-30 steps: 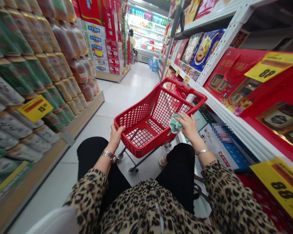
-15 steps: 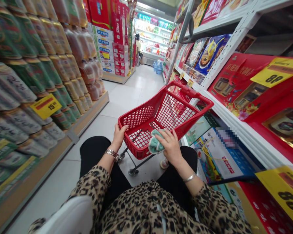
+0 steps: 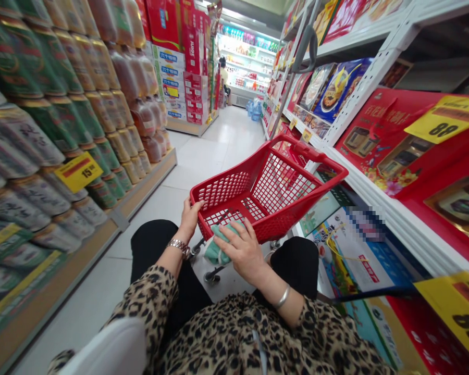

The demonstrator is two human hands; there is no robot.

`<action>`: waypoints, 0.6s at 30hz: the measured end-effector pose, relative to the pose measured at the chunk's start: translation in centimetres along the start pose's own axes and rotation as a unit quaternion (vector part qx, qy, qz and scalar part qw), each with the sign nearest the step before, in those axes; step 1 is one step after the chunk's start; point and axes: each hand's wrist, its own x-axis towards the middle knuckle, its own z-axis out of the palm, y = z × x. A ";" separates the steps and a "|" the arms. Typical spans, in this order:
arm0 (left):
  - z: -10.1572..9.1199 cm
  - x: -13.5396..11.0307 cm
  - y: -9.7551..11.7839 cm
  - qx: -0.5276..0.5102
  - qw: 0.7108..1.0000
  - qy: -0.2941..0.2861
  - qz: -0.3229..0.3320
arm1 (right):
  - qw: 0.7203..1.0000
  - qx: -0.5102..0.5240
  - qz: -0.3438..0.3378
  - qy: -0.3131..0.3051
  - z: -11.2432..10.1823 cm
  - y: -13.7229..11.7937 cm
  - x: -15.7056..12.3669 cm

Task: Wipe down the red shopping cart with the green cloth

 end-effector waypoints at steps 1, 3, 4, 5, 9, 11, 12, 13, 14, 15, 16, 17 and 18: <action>0.0 0.0 0.2 -0.001 1.000 0.001 -0.001 | 1.000 0.000 0.000 -0.001 0.0 -0.1 0.1; 0.2 -0.4 0.7 -0.008 1.000 0.013 -0.010 | 1.000 -0.001 0.000 -0.004 -0.2 0.0 0.1; 0.4 -0.7 0.9 -0.015 0.999 0.026 -0.026 | 1.000 -0.003 -0.001 -0.004 -0.3 0.2 0.0; 0.7 -1.1 1.1 -0.026 0.997 0.042 -0.053 | 1.000 -0.005 -0.002 -0.001 -0.4 0.3 -0.1; 1.9 -3.8 1.6 -0.113 0.973 0.062 -0.190 | 1.000 -0.016 0.002 0.020 -0.6 0.6 -0.6; 2.3 -5.2 1.8 -0.166 0.959 0.025 -0.227 | 1.000 -0.015 0.001 0.027 -0.6 0.6 -0.8; 2.4 -5.6 2.0 -0.187 0.952 -0.005 -0.242 | 1.000 -0.014 0.001 0.028 -0.7 0.6 -0.8; 2.4 -6.0 2.3 -0.203 0.944 -0.037 -0.257 | 1.000 -0.011 0.001 0.025 -0.8 0.7 -0.9; 2.4 -6.2 2.6 -0.211 0.935 -0.061 -0.277 | 1.000 -0.009 0.002 0.019 -0.9 0.7 -1.0; 2.3 -6.2 3.0 -0.214 0.927 -0.077 -0.298 | 1.000 -0.005 0.006 0.007 -1.1 0.8 -1.1; 2.3 -6.2 3.3 -0.211 0.921 -0.086 -0.317 | 1.000 0.000 0.009 -0.007 -1.4 0.9 -1.2; 2.3 -6.1 3.7 -0.204 0.918 -0.089 -0.328 | 1.000 0.003 0.016 -0.021 -1.6 1.1 -1.3; 2.3 -6.0 4.0 -0.197 0.917 -0.089 -0.336 | 0.999 0.003 0.022 -0.033 -1.9 1.3 -1.4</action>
